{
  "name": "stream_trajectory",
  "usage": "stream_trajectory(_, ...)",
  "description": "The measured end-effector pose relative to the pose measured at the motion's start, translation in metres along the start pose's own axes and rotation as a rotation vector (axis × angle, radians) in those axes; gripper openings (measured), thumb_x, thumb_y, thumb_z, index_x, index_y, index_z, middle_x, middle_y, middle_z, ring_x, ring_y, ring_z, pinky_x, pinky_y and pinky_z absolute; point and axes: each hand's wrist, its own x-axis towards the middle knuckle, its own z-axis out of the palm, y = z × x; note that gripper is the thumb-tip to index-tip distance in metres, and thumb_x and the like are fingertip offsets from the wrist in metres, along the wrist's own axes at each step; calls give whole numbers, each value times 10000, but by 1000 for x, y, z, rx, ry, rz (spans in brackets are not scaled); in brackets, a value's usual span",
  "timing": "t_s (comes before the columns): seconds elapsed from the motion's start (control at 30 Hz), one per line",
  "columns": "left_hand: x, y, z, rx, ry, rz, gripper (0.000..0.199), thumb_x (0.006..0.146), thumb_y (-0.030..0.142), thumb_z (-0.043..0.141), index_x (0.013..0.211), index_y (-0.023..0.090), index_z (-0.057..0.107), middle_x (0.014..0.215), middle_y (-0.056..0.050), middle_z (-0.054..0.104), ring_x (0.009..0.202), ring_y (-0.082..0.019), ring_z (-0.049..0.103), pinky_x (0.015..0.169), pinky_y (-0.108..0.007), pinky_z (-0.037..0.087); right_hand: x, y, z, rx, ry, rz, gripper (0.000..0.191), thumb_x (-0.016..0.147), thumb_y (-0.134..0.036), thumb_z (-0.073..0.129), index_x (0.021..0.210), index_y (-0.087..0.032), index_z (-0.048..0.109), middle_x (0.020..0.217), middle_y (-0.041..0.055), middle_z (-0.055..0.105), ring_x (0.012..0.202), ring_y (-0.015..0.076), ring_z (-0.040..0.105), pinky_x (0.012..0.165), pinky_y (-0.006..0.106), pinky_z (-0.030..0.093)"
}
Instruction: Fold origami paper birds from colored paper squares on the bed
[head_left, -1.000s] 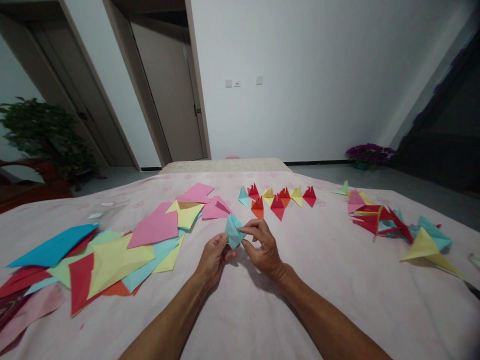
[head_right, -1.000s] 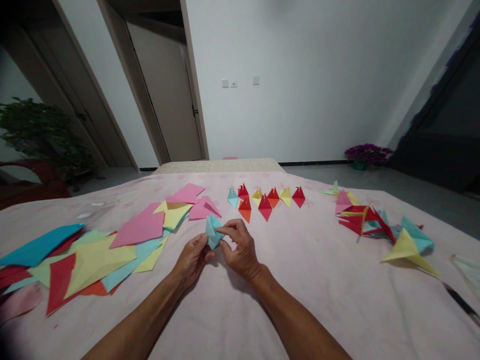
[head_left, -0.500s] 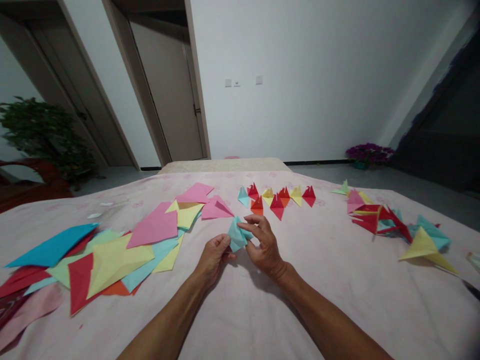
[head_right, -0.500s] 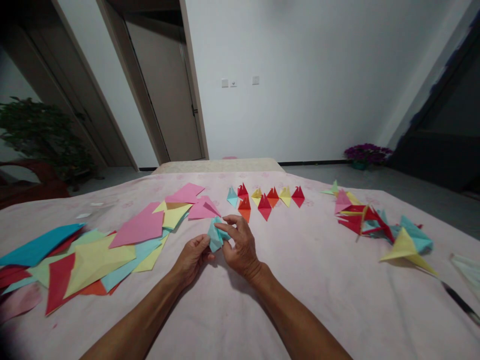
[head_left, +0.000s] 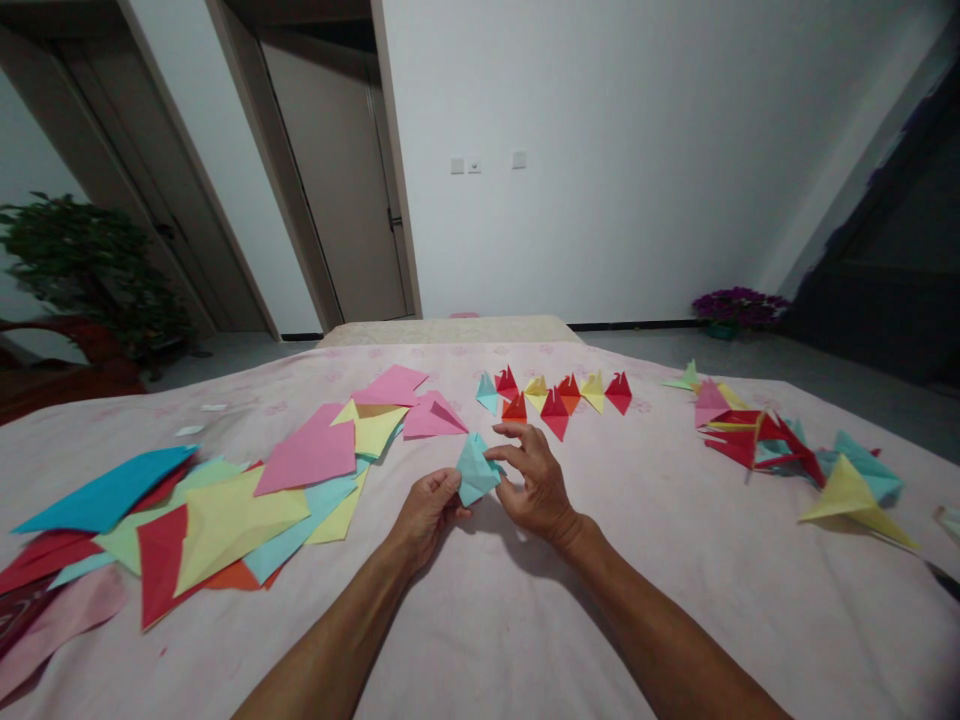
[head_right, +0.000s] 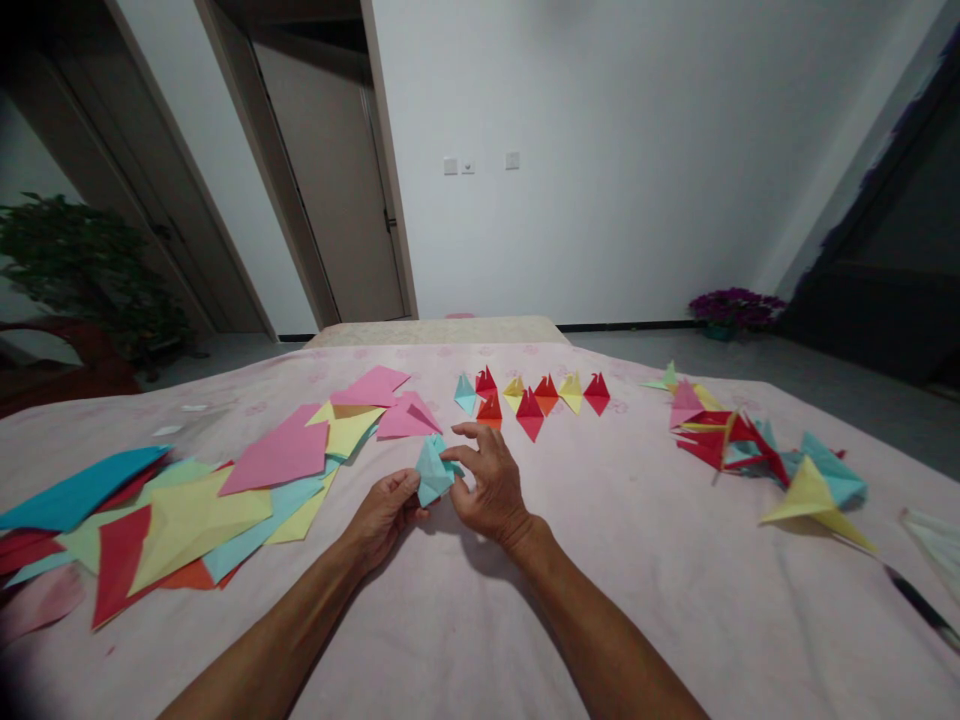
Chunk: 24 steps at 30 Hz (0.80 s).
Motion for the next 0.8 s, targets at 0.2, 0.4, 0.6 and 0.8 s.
stream_trajectory(0.2, 3, -1, -3, -55, 63, -9, 429, 682, 467, 833, 863, 110, 678, 771, -29, 662, 608, -78, 572, 551, -180, 521, 13, 9, -17, 53, -241, -108, 214, 735, -163, 706, 913, -279, 729, 1338, 53, 571, 1222, 281, 499, 976, 471, 449)
stream_trajectory(0.4, 2, 0, -2, -67, 41, -31, 425, 673, 464, 840, 833, 106, 676, 751, -27, 660, 609, -80, 579, 542, -175, 515, 17, 18, -22, 106, -350, -95, 89, 851, -273, 685, 913, -284, 749, 1362, 59, 566, 1278, 264, 459, 1047, 485, 393)
stream_trajectory(0.6, 1, 0, -2, -34, 1, -26, 430, 701, 474, 818, 852, 92, 694, 778, -58, 676, 659, -106, 602, 550, -179, 499, 16, 13, -21, 109, -382, -54, 97, 891, -266, 631, 891, -262, 728, 1361, 61, 555, 1295, 252, 432, 1074, 489, 358)
stream_trajectory(0.8, 2, -1, -3, 5, 14, -7, 419, 728, 491, 790, 843, 98, 704, 776, -67, 680, 672, -125, 606, 582, -209, 513, 12, 9, -9, 62, -240, 41, 37, 805, -209, 709, 819, -238, 691, 1256, 58, 589, 1200, 240, 495, 1016, 435, 397)
